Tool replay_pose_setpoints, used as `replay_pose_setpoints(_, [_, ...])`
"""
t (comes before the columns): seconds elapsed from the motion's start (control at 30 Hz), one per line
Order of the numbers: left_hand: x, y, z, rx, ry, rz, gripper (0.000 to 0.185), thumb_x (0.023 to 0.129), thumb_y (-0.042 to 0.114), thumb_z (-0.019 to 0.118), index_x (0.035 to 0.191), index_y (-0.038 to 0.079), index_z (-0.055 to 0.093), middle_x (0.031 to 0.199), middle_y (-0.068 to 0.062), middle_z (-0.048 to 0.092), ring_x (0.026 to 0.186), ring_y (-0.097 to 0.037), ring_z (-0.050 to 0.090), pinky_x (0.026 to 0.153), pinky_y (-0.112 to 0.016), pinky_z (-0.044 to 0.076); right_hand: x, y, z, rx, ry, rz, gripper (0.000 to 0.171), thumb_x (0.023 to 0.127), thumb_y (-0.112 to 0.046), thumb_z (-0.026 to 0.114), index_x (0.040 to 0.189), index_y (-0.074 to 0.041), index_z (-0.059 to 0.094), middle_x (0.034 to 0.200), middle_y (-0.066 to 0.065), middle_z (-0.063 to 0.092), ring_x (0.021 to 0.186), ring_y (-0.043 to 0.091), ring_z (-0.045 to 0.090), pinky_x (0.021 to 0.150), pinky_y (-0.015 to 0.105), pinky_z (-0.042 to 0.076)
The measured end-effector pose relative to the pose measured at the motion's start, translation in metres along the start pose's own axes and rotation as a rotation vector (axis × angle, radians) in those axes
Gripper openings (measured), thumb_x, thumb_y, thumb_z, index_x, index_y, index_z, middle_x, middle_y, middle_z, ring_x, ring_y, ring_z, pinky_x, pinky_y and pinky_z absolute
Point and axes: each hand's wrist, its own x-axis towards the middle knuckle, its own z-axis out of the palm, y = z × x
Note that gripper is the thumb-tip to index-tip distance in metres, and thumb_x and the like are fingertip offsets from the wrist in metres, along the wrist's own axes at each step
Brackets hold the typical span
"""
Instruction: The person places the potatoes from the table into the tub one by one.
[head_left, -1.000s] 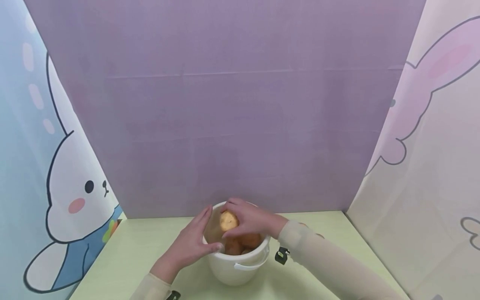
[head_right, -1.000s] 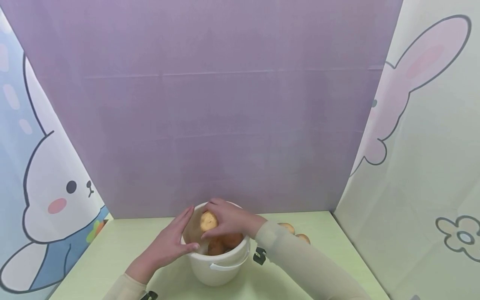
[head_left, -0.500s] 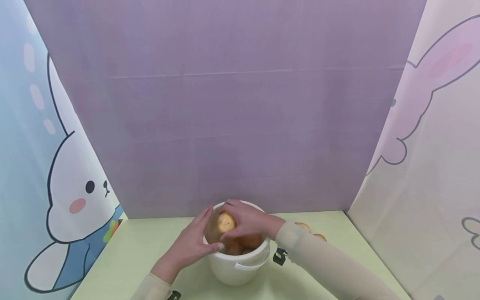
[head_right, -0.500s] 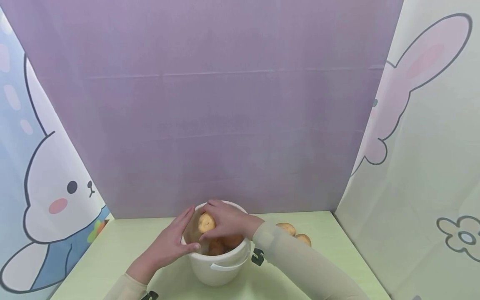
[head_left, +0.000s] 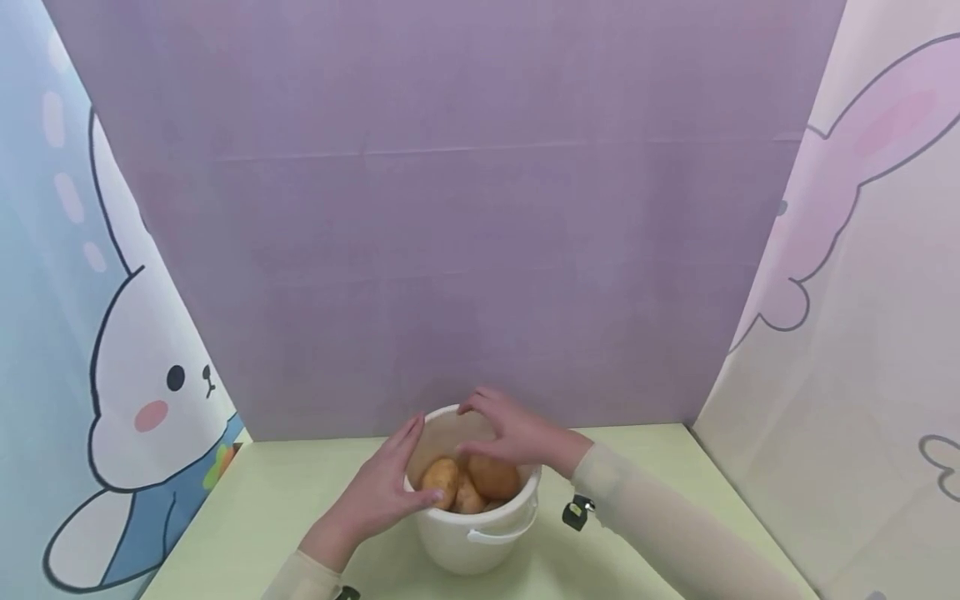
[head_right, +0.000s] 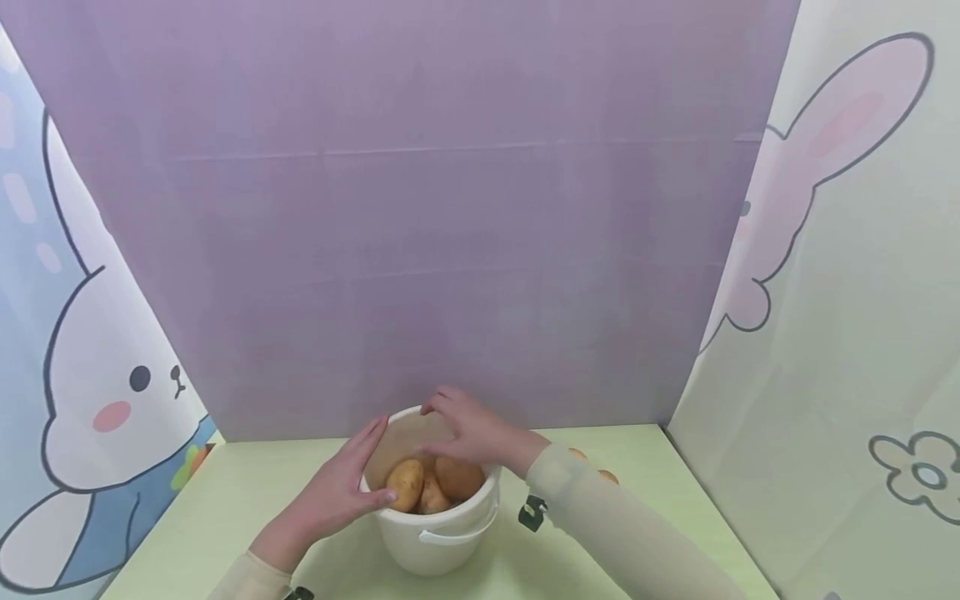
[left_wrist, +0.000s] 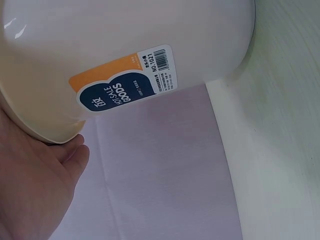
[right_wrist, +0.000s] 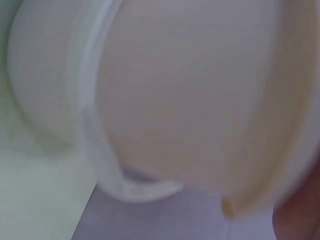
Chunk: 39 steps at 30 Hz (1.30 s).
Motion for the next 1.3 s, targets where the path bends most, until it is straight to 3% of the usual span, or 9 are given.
replay_pose_setpoints(0.13, [-0.002, 0.001, -0.001, -0.007, 0.007, -0.009, 0.117, 0.09, 0.056, 0.085, 0.174, -0.001, 0.027, 0.179, -0.022, 0.028, 0.159, -0.05, 0.037, 0.121, -0.073, 0.039, -0.025, 0.013, -0.015, 0.041, 0.129, 0.022, 0.041, 0.106, -0.035, 0.078, 0.133, -0.007, 0.068, 0.133, 0.007, 0.065, 0.127, 0.027, 0.064, 0.11, 0.049, 0.056])
replay_pose_setpoints(0.27, [-0.006, 0.002, -0.002, -0.001, 0.01, -0.026, 0.12, 0.09, 0.063, 0.084, 0.174, -0.001, 0.027, 0.179, -0.022, 0.028, 0.159, -0.05, 0.037, 0.121, -0.073, 0.038, -0.061, 0.032, -0.026, 0.077, 0.226, 0.124, 0.031, 0.107, -0.031, 0.076, 0.129, -0.01, 0.067, 0.13, 0.008, 0.065, 0.126, 0.032, 0.064, 0.106, 0.057, 0.057])
replay_pose_setpoints(0.43, [-0.005, 0.002, -0.001, 0.006, 0.01, -0.029, 0.12, 0.09, 0.066, 0.082, 0.174, 0.0, 0.026, 0.179, -0.021, 0.028, 0.159, -0.049, 0.037, 0.122, -0.072, 0.038, -0.11, 0.061, -0.031, 0.033, 0.288, 0.312, 0.035, 0.107, -0.037, 0.077, 0.129, -0.011, 0.068, 0.127, 0.005, 0.067, 0.123, 0.033, 0.066, 0.102, 0.055, 0.06])
replay_pose_setpoints(0.6, [-0.002, 0.003, -0.001, -0.004, 0.016, -0.029, 0.117, 0.091, 0.058, 0.084, 0.174, 0.0, 0.026, 0.179, -0.022, 0.028, 0.159, -0.05, 0.036, 0.122, -0.073, 0.037, -0.15, 0.087, -0.029, -0.074, 0.362, 0.435, 0.041, 0.104, -0.039, 0.08, 0.125, -0.005, 0.071, 0.124, 0.011, 0.068, 0.118, 0.034, 0.067, 0.1, 0.057, 0.058])
replay_pose_setpoints(0.87, [0.004, 0.004, -0.002, 0.008, 0.017, -0.036, 0.116, 0.092, 0.059, 0.084, 0.175, 0.002, 0.025, 0.18, -0.021, 0.028, 0.16, -0.048, 0.035, 0.123, -0.072, 0.036, -0.195, 0.109, -0.019, -0.138, 0.328, 0.559, 0.067, 0.094, -0.049, 0.088, 0.128, 0.005, 0.068, 0.13, 0.019, 0.066, 0.123, 0.044, 0.063, 0.102, 0.063, 0.055])
replay_pose_setpoints(1.07, [0.004, 0.004, -0.001, -0.002, 0.015, -0.046, 0.116, 0.092, 0.059, 0.084, 0.174, 0.001, 0.026, 0.18, -0.02, 0.027, 0.161, -0.048, 0.034, 0.124, -0.072, 0.035, -0.212, 0.113, -0.007, -0.088, 0.277, 0.636, 0.083, 0.087, -0.052, 0.093, 0.137, 0.008, 0.064, 0.131, 0.023, 0.064, 0.119, 0.043, 0.063, 0.097, 0.06, 0.057])
replay_pose_setpoints(1.3, [0.001, 0.005, 0.0, -0.012, -0.007, -0.061, 0.117, 0.092, 0.059, 0.085, 0.175, 0.003, 0.025, 0.181, -0.019, 0.025, 0.162, -0.047, 0.032, 0.126, -0.07, 0.033, -0.226, 0.113, 0.007, -0.079, 0.269, 0.665, 0.096, 0.082, -0.056, 0.094, 0.143, 0.009, 0.061, 0.136, 0.027, 0.062, 0.121, 0.042, 0.062, 0.102, 0.063, 0.056])
